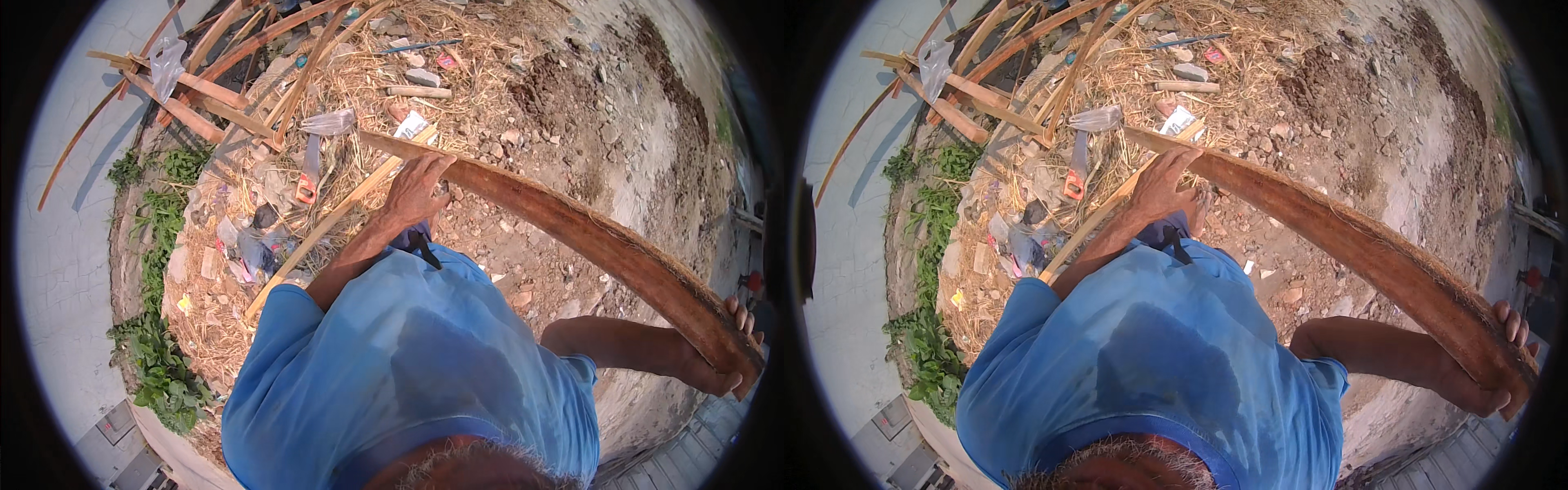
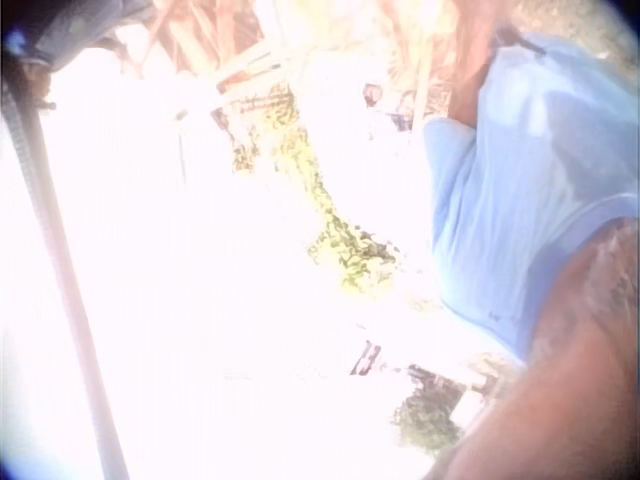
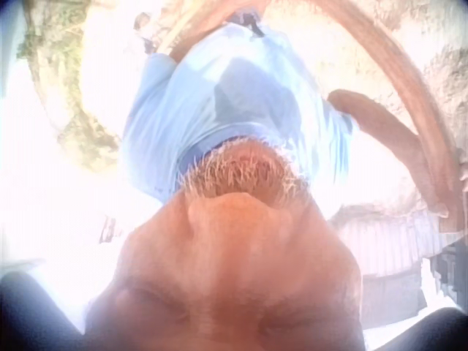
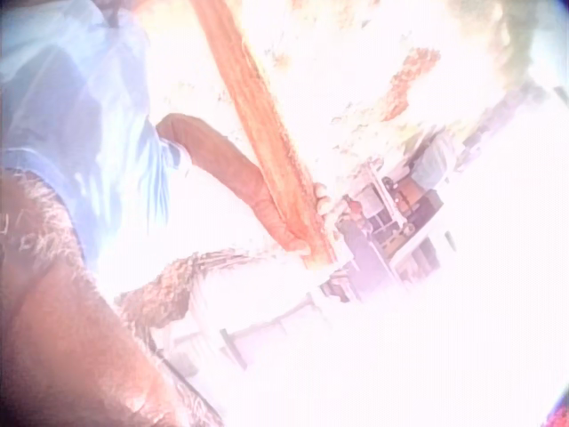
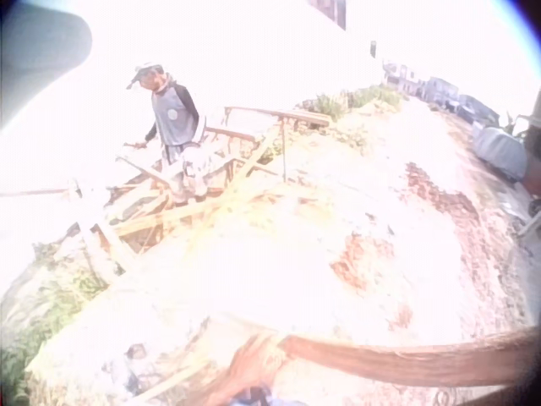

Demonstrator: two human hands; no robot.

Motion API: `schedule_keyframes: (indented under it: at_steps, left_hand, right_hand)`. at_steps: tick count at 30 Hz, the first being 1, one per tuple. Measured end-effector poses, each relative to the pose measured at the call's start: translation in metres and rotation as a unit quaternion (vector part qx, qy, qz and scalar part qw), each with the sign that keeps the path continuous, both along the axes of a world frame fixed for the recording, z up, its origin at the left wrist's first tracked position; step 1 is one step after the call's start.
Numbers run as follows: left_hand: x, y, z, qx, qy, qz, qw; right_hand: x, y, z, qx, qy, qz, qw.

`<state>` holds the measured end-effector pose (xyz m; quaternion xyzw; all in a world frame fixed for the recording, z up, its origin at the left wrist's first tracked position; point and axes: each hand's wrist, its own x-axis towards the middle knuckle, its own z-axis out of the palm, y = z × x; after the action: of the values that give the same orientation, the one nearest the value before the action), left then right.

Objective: The person saws a piece of wood with a hacksaw, assists another person by holding a wooden beam while they hammer nails into a frame, and picks up stones from the ground.

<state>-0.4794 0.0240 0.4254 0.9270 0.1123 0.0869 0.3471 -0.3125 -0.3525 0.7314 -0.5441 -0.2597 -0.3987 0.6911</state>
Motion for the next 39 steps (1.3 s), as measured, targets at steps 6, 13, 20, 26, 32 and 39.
schedule_keyframes:
  at_steps: [6,13,20,26,32,39]
  left_hand:
    - [0.012,0.065,-0.137,-0.027,0.224,-0.009,0.974]
    - [-0.075,0.11,-0.293,-0.176,0.472,0.122,0.856]
    - [0.032,0.157,-0.285,-0.201,0.457,0.035,0.866]
    - [0.262,0.198,-0.238,-0.199,0.268,0.09,0.938]
    - [0.38,0.18,-0.223,-0.236,0.215,0.156,0.935]
    - [0.361,0.093,-0.31,-0.23,0.32,0.166,0.904]
  right_hand:
    - [0.077,0.037,-0.034,0.052,0.034,-0.088,0.994]
    - [0.291,0.12,-0.129,0.049,0.162,-0.161,0.972]
    - [0.446,0.139,-0.113,-0.027,0.138,-0.135,0.981]
    - [0.506,0.16,-0.093,-0.083,0.108,-0.094,0.986]
    - [0.594,0.158,-0.094,-0.088,0.098,-0.004,0.991]
    - [0.705,0.13,-0.092,-0.062,0.089,0.217,0.97]
